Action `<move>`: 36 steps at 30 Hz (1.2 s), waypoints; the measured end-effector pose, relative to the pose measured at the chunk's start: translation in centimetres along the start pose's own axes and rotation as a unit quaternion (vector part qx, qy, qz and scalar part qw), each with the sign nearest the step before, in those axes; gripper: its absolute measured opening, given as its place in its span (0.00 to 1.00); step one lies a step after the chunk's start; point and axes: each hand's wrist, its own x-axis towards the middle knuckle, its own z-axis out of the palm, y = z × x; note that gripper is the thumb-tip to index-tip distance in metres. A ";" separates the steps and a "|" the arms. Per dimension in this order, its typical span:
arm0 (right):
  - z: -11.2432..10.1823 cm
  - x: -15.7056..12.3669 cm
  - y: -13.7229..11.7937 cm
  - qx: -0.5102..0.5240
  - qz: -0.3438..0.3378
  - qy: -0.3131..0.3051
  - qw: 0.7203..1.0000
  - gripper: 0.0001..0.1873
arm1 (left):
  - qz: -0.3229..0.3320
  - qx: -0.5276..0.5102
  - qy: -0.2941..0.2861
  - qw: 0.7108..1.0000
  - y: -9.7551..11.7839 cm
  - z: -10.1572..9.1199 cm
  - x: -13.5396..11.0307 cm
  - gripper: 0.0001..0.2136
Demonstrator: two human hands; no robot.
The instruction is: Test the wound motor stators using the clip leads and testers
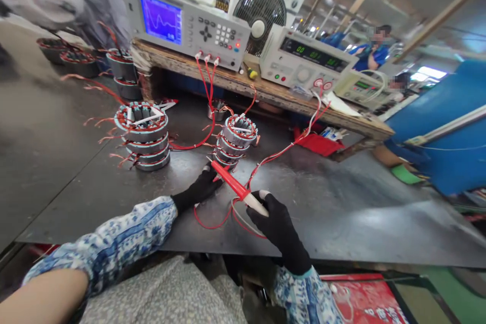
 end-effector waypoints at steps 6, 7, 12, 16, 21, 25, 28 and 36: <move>-1.2 0.2 -0.2 -0.001 -0.012 -0.012 1.000 0.16 | -0.012 -0.040 0.007 0.999 -0.5 2.6 1.3 0.13; -1.2 0.5 -0.2 -0.001 -0.015 -0.014 1.000 0.17 | -0.036 -0.054 0.002 0.998 -0.9 2.6 0.7 0.11; -0.1 2.2 0.1 -0.048 -0.059 0.007 0.997 0.18 | -0.174 -0.122 -0.036 0.977 -1.9 1.3 -0.9 0.10; 0.3 3.1 -0.1 -0.055 -0.041 0.030 0.997 0.17 | -0.208 -0.155 -0.033 0.965 -0.9 0.8 -0.4 0.10; -2.2 2.5 -1.5 -0.043 -0.034 -0.009 0.998 0.17 | -0.218 -0.179 -0.048 0.958 0.7 1.1 -0.6 0.10; -4.5 1.7 -2.7 -0.044 -0.017 0.020 0.999 0.16 | -0.215 -0.195 -0.060 0.955 2.3 1.5 -0.7 0.08; -5.3 1.5 -3.3 -0.045 -0.030 0.012 0.998 0.16 | -0.218 -0.199 -0.069 0.953 3.6 1.8 -0.7 0.08; -5.1 3.2 -4.2 -0.067 -0.051 0.087 0.993 0.14 | -0.210 -0.206 -0.088 0.952 6.7 2.7 -0.3 0.11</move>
